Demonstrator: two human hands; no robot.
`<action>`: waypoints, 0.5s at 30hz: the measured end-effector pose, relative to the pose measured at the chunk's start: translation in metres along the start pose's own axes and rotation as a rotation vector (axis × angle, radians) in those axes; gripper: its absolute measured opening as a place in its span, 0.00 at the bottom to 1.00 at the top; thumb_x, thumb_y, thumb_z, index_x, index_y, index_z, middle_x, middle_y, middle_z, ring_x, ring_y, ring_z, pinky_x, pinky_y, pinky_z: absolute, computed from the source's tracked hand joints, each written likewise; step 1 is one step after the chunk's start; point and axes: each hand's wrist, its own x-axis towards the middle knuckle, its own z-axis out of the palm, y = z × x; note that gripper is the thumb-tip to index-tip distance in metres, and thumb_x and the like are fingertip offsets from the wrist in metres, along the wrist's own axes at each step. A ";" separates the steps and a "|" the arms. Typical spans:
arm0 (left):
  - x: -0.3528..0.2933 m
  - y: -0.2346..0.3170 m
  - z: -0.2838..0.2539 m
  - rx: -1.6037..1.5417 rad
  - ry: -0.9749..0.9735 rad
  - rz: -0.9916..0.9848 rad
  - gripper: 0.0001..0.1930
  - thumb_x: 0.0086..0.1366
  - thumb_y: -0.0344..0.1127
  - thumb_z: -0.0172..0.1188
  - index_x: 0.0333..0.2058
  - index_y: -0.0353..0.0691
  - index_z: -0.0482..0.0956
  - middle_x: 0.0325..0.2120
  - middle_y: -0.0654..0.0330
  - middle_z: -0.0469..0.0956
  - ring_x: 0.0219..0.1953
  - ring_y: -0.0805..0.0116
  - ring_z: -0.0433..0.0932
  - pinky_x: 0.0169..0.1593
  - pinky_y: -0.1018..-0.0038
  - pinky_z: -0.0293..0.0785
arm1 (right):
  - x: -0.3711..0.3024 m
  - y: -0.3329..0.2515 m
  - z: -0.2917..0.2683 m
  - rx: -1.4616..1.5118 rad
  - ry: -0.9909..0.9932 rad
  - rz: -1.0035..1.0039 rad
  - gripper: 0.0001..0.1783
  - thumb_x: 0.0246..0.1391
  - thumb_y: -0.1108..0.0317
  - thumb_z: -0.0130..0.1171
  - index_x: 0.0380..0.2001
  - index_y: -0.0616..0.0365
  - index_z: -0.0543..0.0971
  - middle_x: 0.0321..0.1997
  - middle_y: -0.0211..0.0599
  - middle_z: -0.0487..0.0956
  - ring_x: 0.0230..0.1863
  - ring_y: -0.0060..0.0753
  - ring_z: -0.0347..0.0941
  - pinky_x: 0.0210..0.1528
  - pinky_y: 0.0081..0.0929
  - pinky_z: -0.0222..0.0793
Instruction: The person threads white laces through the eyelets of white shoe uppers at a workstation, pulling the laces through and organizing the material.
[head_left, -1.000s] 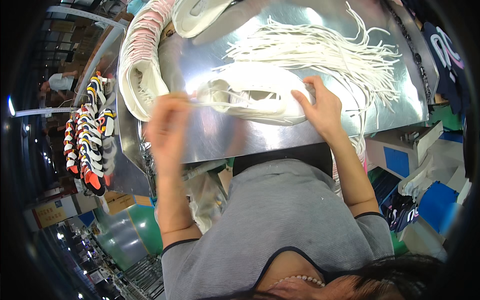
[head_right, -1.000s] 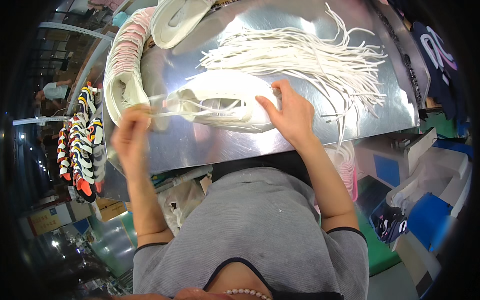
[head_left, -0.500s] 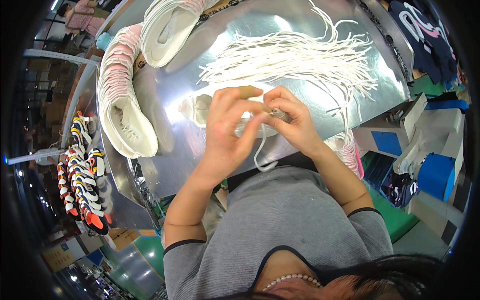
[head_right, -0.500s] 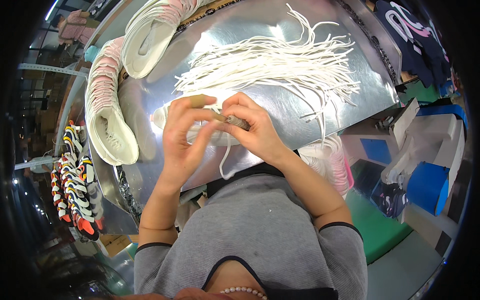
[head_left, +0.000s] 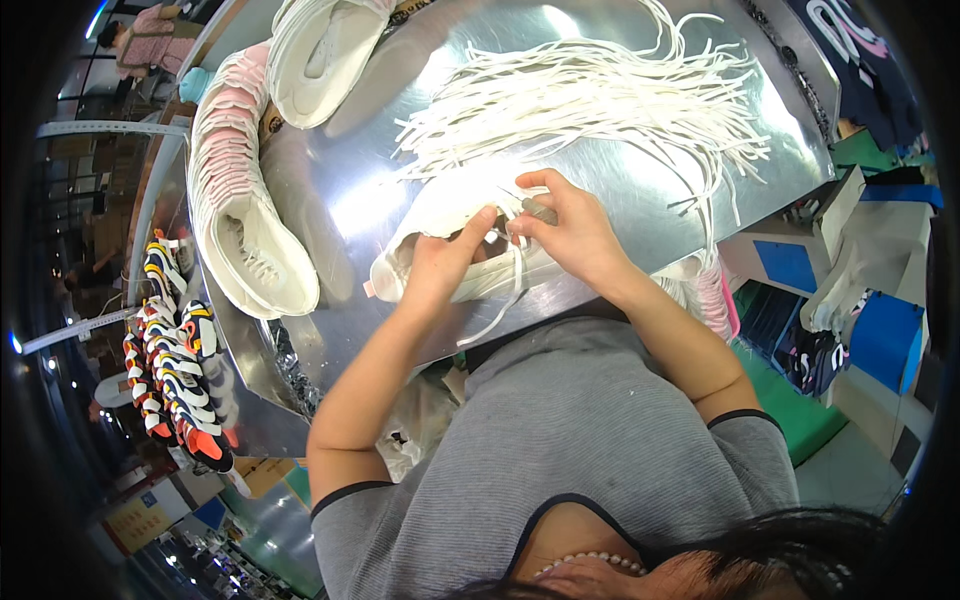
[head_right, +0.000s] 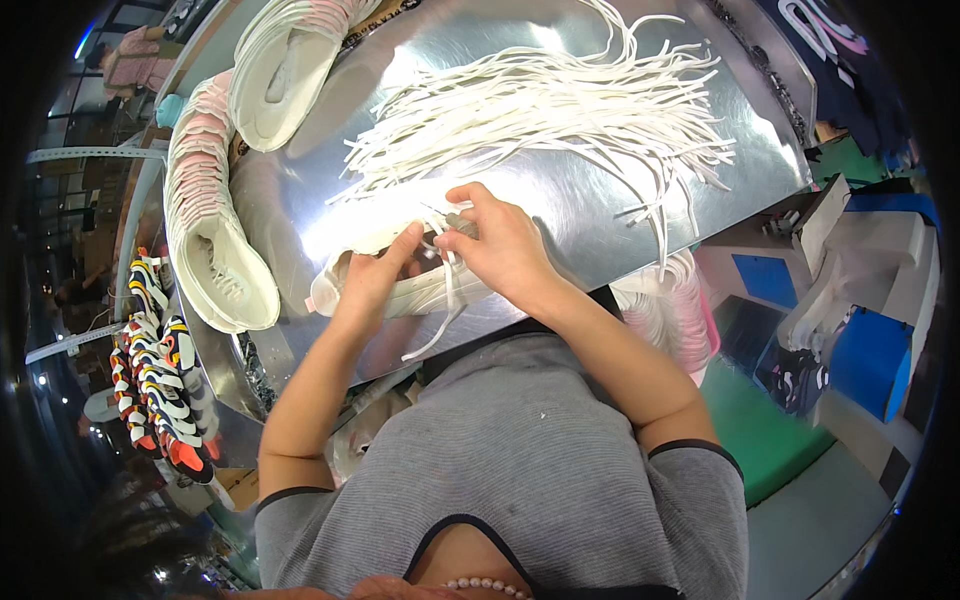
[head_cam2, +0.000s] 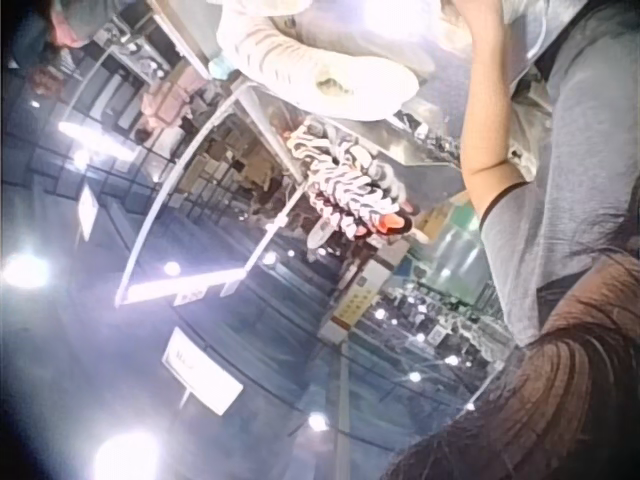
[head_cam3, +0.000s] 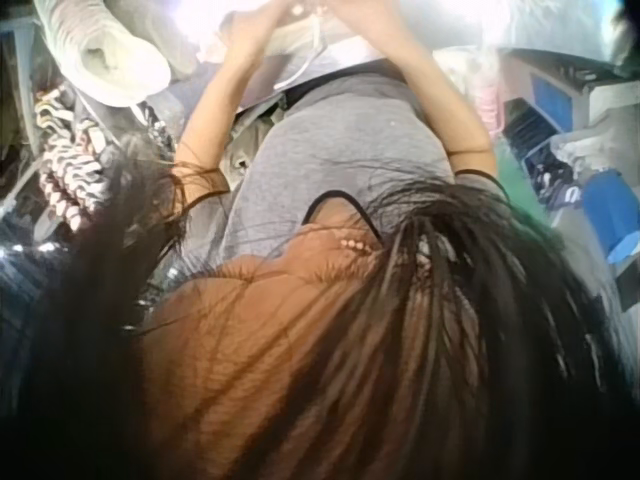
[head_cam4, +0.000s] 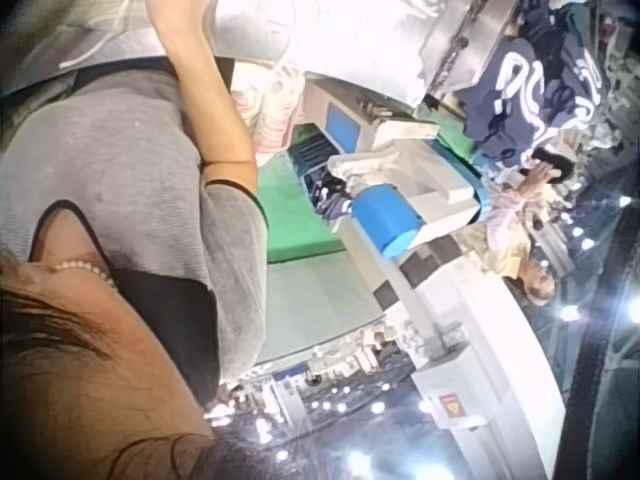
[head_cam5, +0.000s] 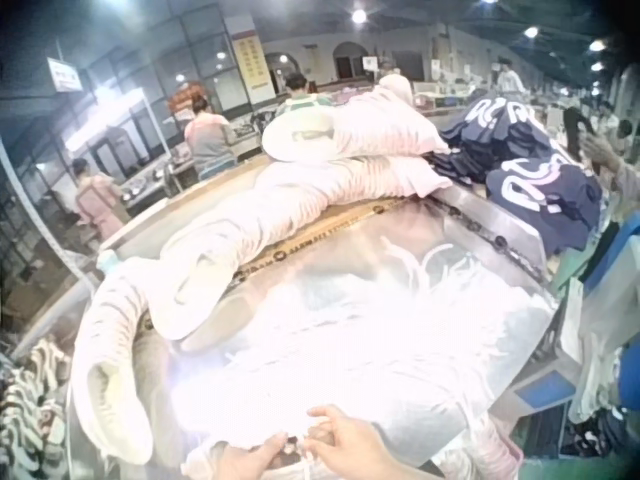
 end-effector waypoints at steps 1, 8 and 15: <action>-0.002 -0.006 0.004 -0.013 0.045 0.081 0.17 0.65 0.36 0.66 0.47 0.31 0.79 0.38 0.58 0.82 0.34 0.73 0.81 0.38 0.77 0.79 | 0.000 0.002 0.002 -0.065 -0.002 -0.009 0.26 0.53 0.61 0.68 0.53 0.56 0.74 0.40 0.45 0.84 0.40 0.43 0.81 0.45 0.34 0.73; -0.012 -0.024 0.022 -0.057 0.177 0.434 0.15 0.62 0.26 0.67 0.47 0.28 0.79 0.39 0.57 0.83 0.39 0.73 0.81 0.41 0.77 0.79 | -0.012 -0.007 -0.004 -0.254 -0.059 -0.150 0.26 0.55 0.60 0.66 0.54 0.57 0.70 0.40 0.48 0.84 0.43 0.51 0.81 0.45 0.39 0.73; -0.011 -0.028 0.020 -0.035 0.227 0.436 0.12 0.61 0.26 0.68 0.43 0.29 0.81 0.37 0.58 0.84 0.37 0.74 0.81 0.42 0.77 0.77 | -0.026 -0.014 -0.019 -0.128 -0.028 -0.246 0.10 0.61 0.64 0.59 0.39 0.60 0.76 0.30 0.46 0.81 0.33 0.50 0.79 0.36 0.38 0.72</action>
